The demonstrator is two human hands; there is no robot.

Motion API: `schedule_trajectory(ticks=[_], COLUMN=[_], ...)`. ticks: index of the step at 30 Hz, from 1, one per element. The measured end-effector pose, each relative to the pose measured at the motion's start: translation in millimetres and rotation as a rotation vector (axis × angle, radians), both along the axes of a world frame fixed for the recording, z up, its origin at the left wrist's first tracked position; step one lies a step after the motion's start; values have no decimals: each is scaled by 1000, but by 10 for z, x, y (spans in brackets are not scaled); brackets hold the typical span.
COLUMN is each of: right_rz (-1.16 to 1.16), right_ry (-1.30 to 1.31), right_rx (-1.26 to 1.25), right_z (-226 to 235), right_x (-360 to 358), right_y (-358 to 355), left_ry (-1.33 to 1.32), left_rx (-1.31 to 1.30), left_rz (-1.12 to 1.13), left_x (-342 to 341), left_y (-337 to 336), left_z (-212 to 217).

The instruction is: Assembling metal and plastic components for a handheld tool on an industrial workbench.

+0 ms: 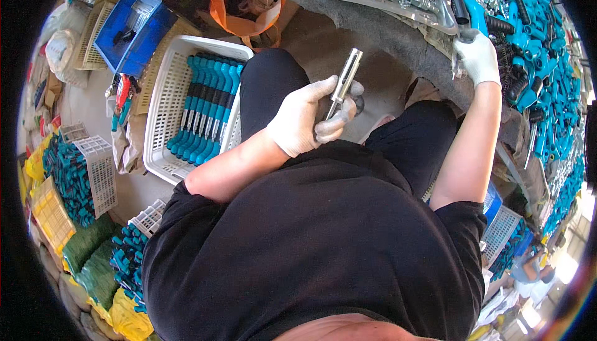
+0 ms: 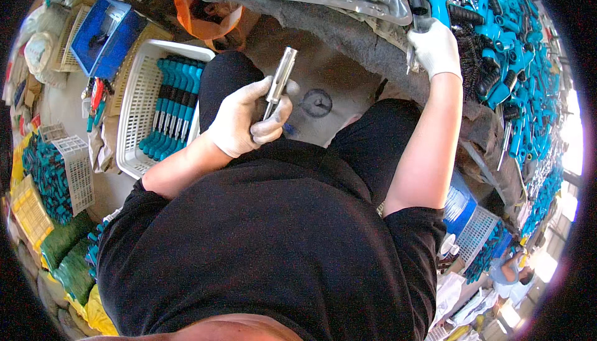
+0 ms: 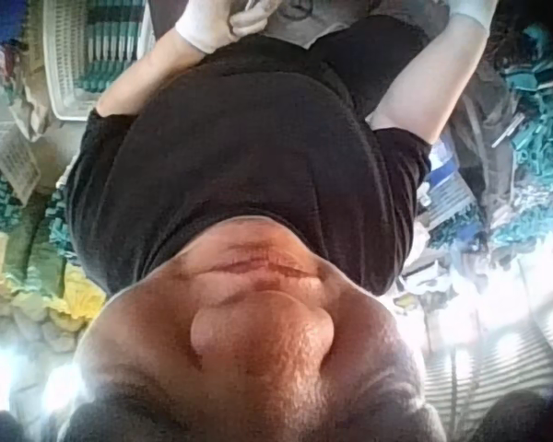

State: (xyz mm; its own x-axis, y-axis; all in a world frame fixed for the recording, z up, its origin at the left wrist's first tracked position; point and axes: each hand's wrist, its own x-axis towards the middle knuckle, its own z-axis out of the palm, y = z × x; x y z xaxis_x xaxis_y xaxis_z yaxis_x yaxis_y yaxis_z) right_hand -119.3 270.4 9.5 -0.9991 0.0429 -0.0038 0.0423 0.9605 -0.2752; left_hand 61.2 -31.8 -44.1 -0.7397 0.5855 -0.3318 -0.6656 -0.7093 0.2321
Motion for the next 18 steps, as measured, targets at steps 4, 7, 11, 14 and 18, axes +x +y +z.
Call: schedule_trajectory(ticks=[4, 7, 11, 14, 18], right_rz=[38, 65, 11, -111, -8], right_ry=[55, 57, 30, -47, 97], right_rx=[-85, -157, -183, -479, -776], right_z=[-83, -77, 18, 67, 0], right_x=[1, 25, 145, 263, 507], right_y=[135, 193, 227, 180, 216], left_ry=[-4, -2, 19, 22, 54], left_rx=[-10, -7, -9, -45, -236], left_rz=[7, -10, -20, -26, 31], left_x=[14, 15, 10, 22, 84], left_y=[27, 33, 71, 105, 149], left_z=[9, 15, 25, 23, 44])
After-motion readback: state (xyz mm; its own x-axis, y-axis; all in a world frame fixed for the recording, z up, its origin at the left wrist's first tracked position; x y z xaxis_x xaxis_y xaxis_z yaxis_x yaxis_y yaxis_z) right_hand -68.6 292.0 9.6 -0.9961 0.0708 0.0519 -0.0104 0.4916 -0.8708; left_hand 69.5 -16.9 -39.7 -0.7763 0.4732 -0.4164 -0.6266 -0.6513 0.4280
